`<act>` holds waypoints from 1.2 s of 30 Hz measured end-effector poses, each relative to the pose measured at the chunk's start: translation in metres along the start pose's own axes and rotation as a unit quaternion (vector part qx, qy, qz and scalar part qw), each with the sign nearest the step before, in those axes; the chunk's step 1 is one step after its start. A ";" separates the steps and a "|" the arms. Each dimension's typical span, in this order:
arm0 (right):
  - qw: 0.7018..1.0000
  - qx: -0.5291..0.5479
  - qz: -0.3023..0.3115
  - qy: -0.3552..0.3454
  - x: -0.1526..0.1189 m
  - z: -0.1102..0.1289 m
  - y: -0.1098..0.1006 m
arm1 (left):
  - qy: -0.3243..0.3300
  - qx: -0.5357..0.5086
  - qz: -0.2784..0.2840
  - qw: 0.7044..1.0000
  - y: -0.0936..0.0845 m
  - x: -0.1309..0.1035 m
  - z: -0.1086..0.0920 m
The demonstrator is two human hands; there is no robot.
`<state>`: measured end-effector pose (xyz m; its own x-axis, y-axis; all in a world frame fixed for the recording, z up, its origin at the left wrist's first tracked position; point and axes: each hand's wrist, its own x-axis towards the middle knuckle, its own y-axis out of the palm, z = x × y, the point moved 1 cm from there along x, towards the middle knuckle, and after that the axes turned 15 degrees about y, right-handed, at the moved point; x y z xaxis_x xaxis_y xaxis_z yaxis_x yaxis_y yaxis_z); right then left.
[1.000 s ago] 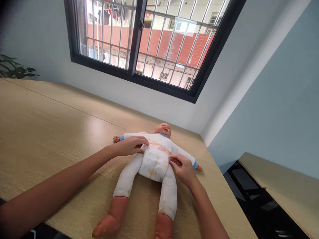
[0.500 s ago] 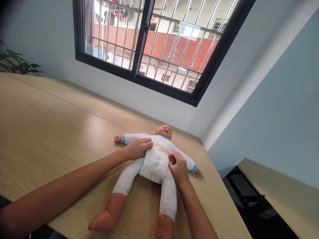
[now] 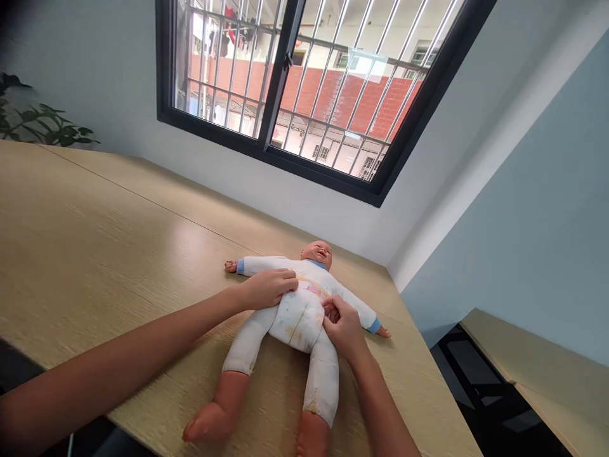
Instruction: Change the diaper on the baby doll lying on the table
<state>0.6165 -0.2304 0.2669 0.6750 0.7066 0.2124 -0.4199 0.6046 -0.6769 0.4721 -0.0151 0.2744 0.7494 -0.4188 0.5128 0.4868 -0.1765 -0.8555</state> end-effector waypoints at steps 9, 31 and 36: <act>0.991 -0.094 -0.096 0.007 0.008 0.009 0.016 | -0.026 -0.010 -0.032 0.999 0.013 0.012 0.000; 0.995 0.005 -0.032 0.099 -0.005 -0.038 0.017 | -0.269 -0.174 -0.149 0.935 0.016 -0.020 -0.003; 0.994 0.002 -0.042 0.098 -0.006 -0.040 0.019 | -0.153 -0.228 -0.185 0.944 0.005 -0.015 -0.015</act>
<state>0.6287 -0.2384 0.2242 0.8125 0.5692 0.1262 -0.3597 0.6597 -0.6599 0.4568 -0.0231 0.2613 0.6946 0.0116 0.7193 0.5497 -0.6536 -0.5202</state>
